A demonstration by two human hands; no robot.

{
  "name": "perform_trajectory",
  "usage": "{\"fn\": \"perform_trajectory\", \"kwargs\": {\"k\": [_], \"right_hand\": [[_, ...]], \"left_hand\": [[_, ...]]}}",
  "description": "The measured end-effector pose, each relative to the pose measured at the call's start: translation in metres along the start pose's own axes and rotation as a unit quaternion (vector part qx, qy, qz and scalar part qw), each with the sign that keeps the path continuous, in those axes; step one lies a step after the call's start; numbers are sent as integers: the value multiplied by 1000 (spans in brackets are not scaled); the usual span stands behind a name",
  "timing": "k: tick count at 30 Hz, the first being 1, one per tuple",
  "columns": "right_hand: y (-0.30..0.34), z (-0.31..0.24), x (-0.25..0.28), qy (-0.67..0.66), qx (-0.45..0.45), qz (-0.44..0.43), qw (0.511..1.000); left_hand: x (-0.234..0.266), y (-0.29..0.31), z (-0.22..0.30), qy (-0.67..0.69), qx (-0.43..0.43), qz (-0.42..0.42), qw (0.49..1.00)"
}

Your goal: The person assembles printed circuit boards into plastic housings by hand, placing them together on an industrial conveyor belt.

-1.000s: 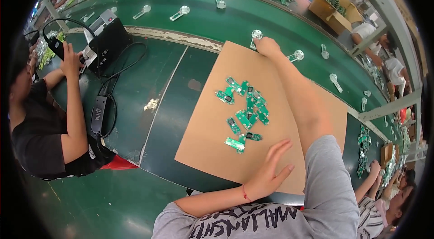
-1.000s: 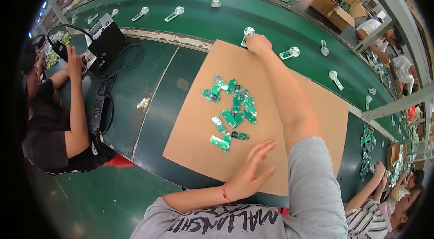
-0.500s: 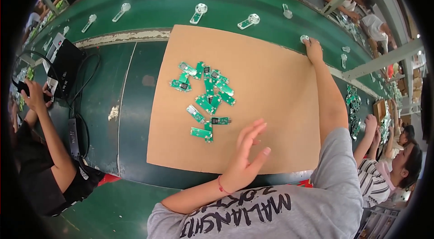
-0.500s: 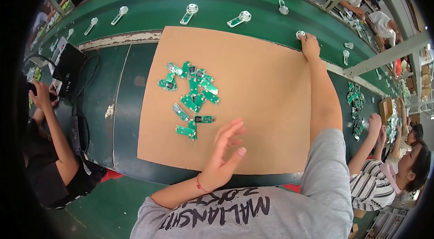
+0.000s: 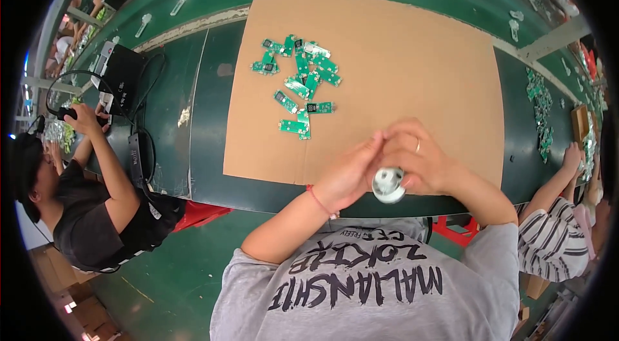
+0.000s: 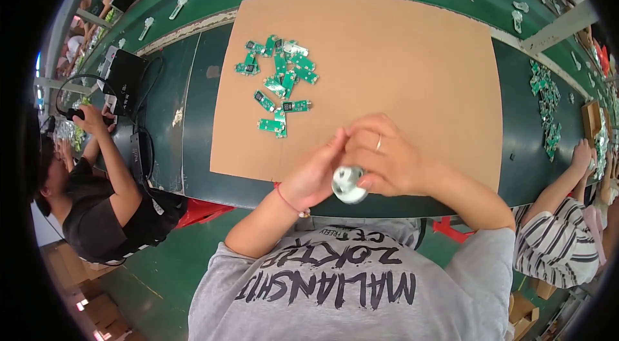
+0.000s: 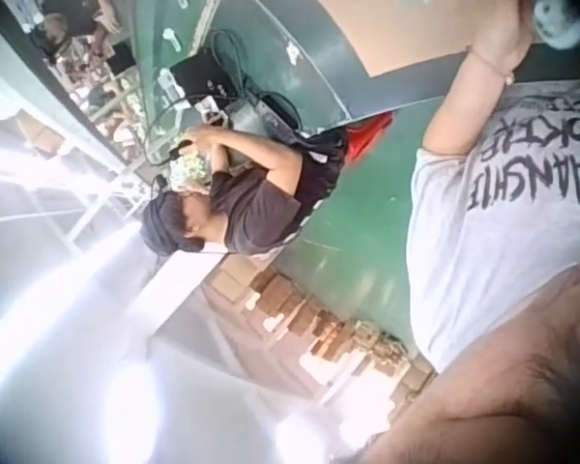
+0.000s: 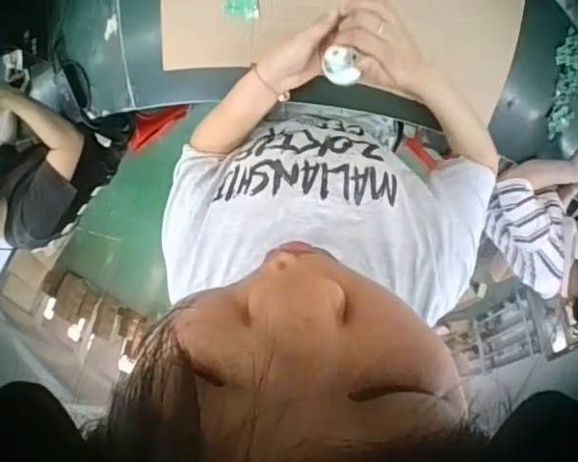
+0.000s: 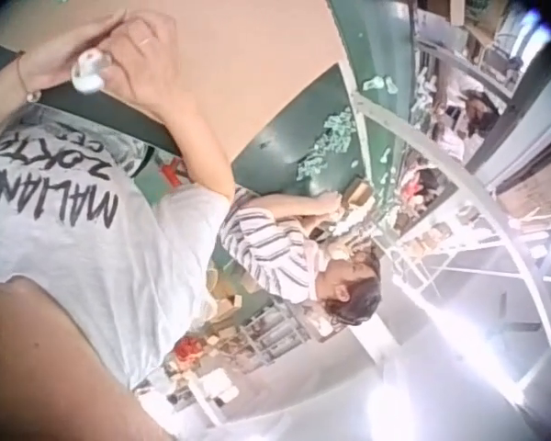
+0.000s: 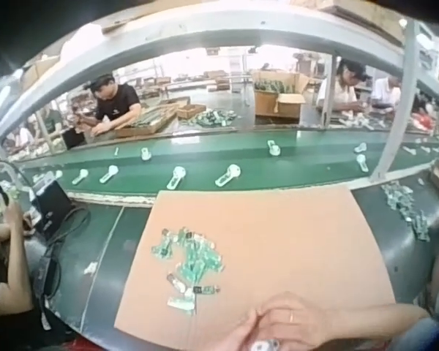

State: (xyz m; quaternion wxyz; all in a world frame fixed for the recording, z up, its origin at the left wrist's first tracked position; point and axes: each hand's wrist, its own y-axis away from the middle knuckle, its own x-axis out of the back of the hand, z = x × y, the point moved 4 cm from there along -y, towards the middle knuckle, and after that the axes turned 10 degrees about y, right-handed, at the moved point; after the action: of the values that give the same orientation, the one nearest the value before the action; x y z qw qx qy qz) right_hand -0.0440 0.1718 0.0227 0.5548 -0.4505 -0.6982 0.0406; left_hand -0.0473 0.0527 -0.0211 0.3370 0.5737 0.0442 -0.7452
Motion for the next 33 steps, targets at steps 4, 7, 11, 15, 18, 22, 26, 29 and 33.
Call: {"fn": "perform_trajectory", "kwargs": {"k": [4, 7, 11, 15, 18, 22, 26, 29, 33], "right_hand": [[18, -9, -6, 99, -36, 84, 991], [20, -6, -14, 129, -117, 135, 975], [23, -2, -16, 6, -273, 183, 944], [33, -3, -8, 29, -323, 145, 935], [34, -14, -15, 10, -365, 155, 918], [31, -20, -21, 14, -384, 171, 907], [25, -24, -20, 68, -366, 83, 924], [22, -24, -17, 78, -346, 110, 928], [24, -19, -22, -63, -421, 171, 889]], "left_hand": [[8, 4, -17, 30, 15, -15, 999], [14, -2, -18, 23, -66, 71, 995], [9, -2, -7, 40, -82, 48, 995], [17, 3, 2, 7, -159, 67, 985], [14, 4, 2, -12, -197, 73, 978], [8, 8, -4, -80, -245, 87, 962], [-1, 13, -6, -294, -343, 57, 890], [-9, 18, -4, -356, -390, 22, 849], [-8, 21, 3, -316, -423, 25, 849]]}}
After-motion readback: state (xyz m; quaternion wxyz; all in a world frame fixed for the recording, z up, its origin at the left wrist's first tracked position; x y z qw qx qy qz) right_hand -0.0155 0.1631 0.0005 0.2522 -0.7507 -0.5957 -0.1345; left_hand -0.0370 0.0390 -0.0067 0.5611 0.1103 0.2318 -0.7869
